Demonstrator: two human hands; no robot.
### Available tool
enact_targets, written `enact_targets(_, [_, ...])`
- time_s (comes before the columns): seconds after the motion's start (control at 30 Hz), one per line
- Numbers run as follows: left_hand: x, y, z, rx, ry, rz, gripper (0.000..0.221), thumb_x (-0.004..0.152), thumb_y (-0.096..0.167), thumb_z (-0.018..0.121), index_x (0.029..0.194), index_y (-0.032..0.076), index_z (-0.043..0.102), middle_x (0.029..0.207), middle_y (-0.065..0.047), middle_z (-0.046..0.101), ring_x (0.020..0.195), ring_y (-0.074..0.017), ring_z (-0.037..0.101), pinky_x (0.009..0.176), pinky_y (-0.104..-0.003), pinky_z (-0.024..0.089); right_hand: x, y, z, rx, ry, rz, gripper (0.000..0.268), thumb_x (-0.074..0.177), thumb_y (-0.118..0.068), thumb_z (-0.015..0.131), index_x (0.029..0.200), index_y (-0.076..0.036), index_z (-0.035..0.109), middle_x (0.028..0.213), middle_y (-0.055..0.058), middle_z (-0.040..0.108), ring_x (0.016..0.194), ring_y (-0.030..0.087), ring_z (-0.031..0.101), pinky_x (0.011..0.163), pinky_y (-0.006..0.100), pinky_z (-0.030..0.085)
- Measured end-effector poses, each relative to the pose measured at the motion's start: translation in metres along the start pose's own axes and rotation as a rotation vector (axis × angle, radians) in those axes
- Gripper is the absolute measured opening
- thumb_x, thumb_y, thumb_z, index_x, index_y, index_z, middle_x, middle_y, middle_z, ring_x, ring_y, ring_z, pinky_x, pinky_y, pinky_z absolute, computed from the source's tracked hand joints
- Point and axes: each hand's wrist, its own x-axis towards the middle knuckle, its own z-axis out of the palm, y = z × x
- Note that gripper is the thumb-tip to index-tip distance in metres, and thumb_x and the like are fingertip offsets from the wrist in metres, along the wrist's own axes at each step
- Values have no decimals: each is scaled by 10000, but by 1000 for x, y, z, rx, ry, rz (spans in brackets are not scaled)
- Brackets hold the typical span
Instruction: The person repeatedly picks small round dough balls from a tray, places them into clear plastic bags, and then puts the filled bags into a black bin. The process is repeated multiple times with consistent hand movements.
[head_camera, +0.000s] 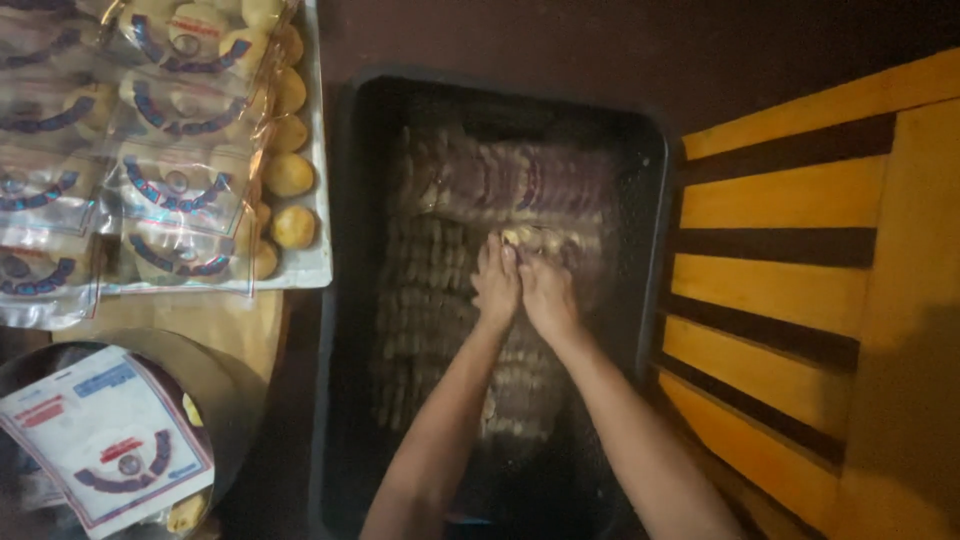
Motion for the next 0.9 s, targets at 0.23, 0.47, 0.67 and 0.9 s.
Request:
enact_targets(0.23, [-58, 63, -52, -81, 16, 65, 714, 1009, 542, 226, 1560, 91, 174, 1531, -298, 268, 1414, -521, 239, 1113, -645, 227, -18, 16, 3, -86, 12, -90, 248, 928, -235, 608, 1061, -30, 653, 1017, 210, 691, 1022, 365, 658, 877, 468, 518])
enact_targets(0.47, [-119, 122, -72, -135, -96, 81, 893, 915, 674, 383, 1559, 186, 3, 1605, -160, 16, 1465, -465, 46, 1118, -667, 117, -123, -27, -34, 415, 12, 500, 456, 893, -230, 642, 1272, -77, 439, 1263, 187, 486, 1209, 364, 460, 959, 497, 413])
enact_targets(0.67, [-85, 129, -26, 278, 30, -120, 925, 942, 529, 522, 1559, 120, -32, 1610, -177, 22, 1438, -487, 124, 991, -738, 292, -80, -8, -18, 636, 28, 1034, 674, 977, -427, 438, 1556, -204, 175, 1580, 168, 199, 1390, 420, 334, 980, 606, 431])
enact_targets(0.9, [-72, 120, 4, 456, 267, -146, 804, 929, 341, 621, 1535, 78, 161, 1592, -206, 191, 1395, -484, 240, 951, -723, 357, -63, 8, 9, 363, -39, 896, 532, 954, -339, 393, 1412, -72, 430, 1419, 158, 461, 1322, 374, 437, 982, 558, 458])
